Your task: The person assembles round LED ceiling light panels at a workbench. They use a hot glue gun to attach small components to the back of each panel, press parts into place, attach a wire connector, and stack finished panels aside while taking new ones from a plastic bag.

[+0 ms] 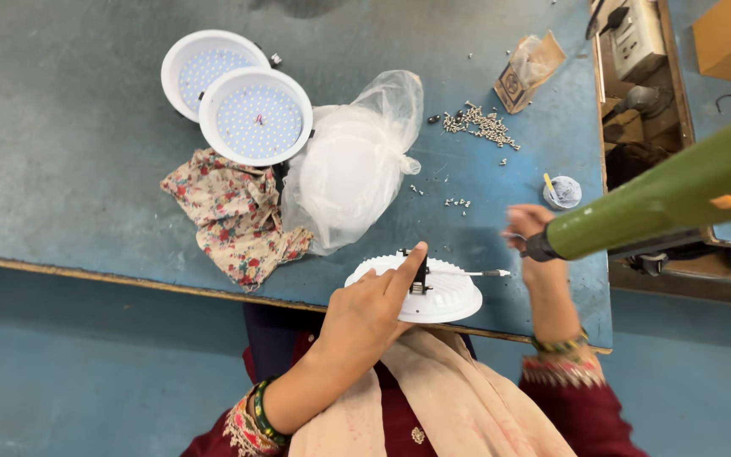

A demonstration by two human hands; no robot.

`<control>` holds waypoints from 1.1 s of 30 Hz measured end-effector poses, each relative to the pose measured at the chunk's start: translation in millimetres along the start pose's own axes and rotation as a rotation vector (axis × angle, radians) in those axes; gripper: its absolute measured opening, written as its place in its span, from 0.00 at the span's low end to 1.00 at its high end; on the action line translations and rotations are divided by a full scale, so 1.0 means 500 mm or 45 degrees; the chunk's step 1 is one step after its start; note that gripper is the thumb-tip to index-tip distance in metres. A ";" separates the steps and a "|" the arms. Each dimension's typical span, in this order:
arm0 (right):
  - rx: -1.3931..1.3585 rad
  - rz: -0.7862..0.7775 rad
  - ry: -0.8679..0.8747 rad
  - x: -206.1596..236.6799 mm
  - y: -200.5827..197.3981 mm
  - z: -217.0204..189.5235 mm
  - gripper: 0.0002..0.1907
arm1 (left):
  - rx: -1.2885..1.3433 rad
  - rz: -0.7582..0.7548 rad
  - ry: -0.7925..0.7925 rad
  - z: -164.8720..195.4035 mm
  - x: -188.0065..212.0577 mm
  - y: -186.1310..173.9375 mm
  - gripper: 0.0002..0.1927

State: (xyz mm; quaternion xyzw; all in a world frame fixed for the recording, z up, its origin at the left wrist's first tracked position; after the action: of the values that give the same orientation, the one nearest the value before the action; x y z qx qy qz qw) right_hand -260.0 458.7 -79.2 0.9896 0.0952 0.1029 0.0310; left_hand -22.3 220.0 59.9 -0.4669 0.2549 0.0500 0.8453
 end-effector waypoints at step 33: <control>0.614 -0.893 -0.143 0.239 0.194 -0.201 0.04 | -0.217 -0.038 0.037 0.011 -0.052 0.059 0.43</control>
State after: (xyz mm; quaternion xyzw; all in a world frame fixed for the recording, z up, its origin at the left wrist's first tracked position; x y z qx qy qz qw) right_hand -148.7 391.1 50.4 0.8803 0.4456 0.0069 -0.1629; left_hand -52.1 245.0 52.1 -0.5417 0.2551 0.0521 0.7992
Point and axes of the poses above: each hand's wrist, its own x-axis away from the middle knuckle, its own y-axis out of the palm, z = x × y, the point moved 4 cm from there along -x, towards the middle knuckle, and after that the axes turned 11 degrees about y, right-handed, at the moved point
